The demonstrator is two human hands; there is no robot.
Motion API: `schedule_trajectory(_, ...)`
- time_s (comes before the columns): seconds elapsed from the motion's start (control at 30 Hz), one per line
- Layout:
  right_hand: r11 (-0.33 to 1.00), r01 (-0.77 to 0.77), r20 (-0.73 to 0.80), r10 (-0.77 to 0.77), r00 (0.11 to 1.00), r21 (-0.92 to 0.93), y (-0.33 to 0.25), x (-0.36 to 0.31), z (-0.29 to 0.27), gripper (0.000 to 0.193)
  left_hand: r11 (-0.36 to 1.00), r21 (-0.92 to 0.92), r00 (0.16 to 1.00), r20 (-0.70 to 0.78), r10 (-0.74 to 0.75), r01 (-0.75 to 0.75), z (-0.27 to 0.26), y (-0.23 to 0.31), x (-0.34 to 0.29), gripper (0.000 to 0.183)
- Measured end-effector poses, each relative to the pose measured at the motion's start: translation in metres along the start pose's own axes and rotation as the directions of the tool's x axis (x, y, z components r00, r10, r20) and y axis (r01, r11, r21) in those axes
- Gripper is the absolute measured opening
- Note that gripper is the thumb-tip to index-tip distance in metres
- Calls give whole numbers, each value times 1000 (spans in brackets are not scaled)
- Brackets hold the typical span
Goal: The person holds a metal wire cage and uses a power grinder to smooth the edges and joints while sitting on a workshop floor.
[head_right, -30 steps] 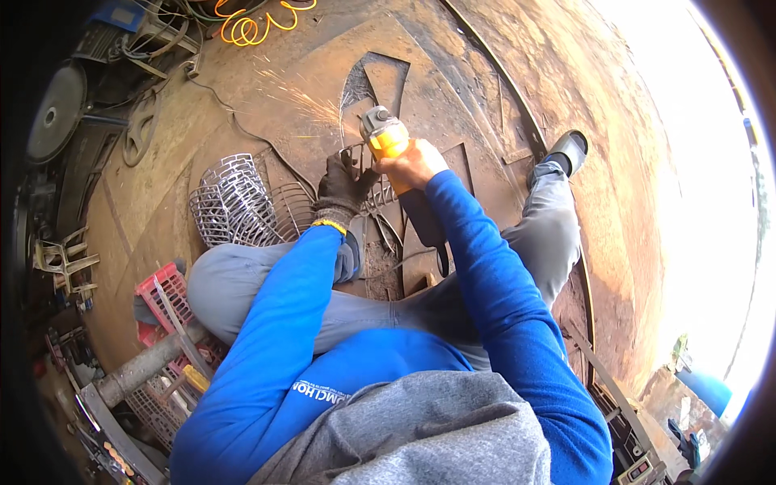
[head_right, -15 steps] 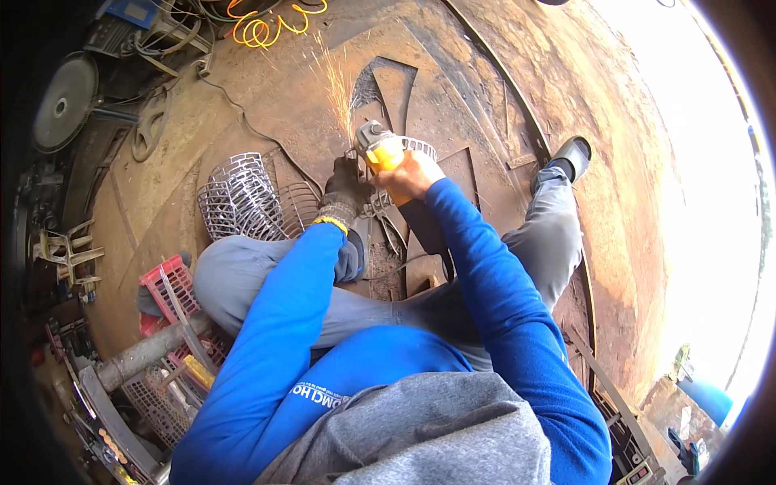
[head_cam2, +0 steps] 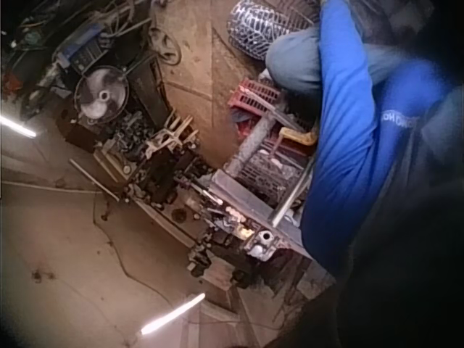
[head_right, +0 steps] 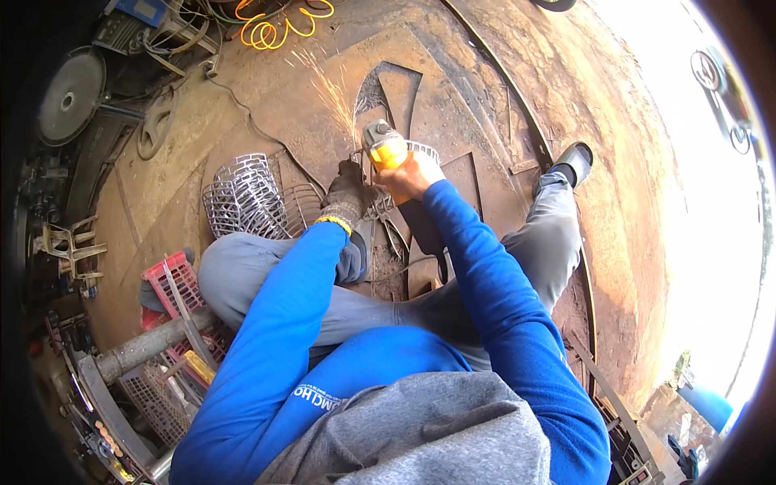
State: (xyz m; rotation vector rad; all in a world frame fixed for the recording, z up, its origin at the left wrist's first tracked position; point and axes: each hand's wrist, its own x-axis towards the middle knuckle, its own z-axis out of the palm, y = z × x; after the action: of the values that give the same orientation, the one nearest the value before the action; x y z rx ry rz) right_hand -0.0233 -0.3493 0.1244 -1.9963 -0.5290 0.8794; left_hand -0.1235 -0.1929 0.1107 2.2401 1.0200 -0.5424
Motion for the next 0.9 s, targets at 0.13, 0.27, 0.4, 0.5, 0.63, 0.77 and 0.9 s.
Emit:
schedule_trajectory(0.13,996,72,8,-73,997,53,5,-2,0,53,996,1,996,-40,85,-85,-4,2,-4,86)
schedule_trajectory(0.27,1000,2,-24,-2,1000,-13,4,0,1,52,999,-24,1000,-2,25,-25,-10,6,-11,90)
schedule_trajectory(0.4,999,41,0,-41,999,-14,-2,-1,-5,53,999,9,999,-19,42,-42,-14,12,-16,90)
schedule_trajectory(0.5,997,-37,-55,33,998,-72,-7,-3,-9,54,999,-37,1000,-26,2,-3,-14,13,-17,90)
schedule_trajectory(0.63,997,38,10,-37,999,-63,-5,-1,-10,54,998,-28,997,-39,63,-64,-12,10,-18,89)
schedule_trajectory(0.77,997,0,-24,-2,1000,-72,1,2,-3,54,1000,19,1000,-3,7,-7,-14,14,-17,87)
schedule_trajectory(0.9,1000,19,-28,-19,999,4,7,3,-5,54,997,-13,997,19,-72,72,-15,17,-20,88)
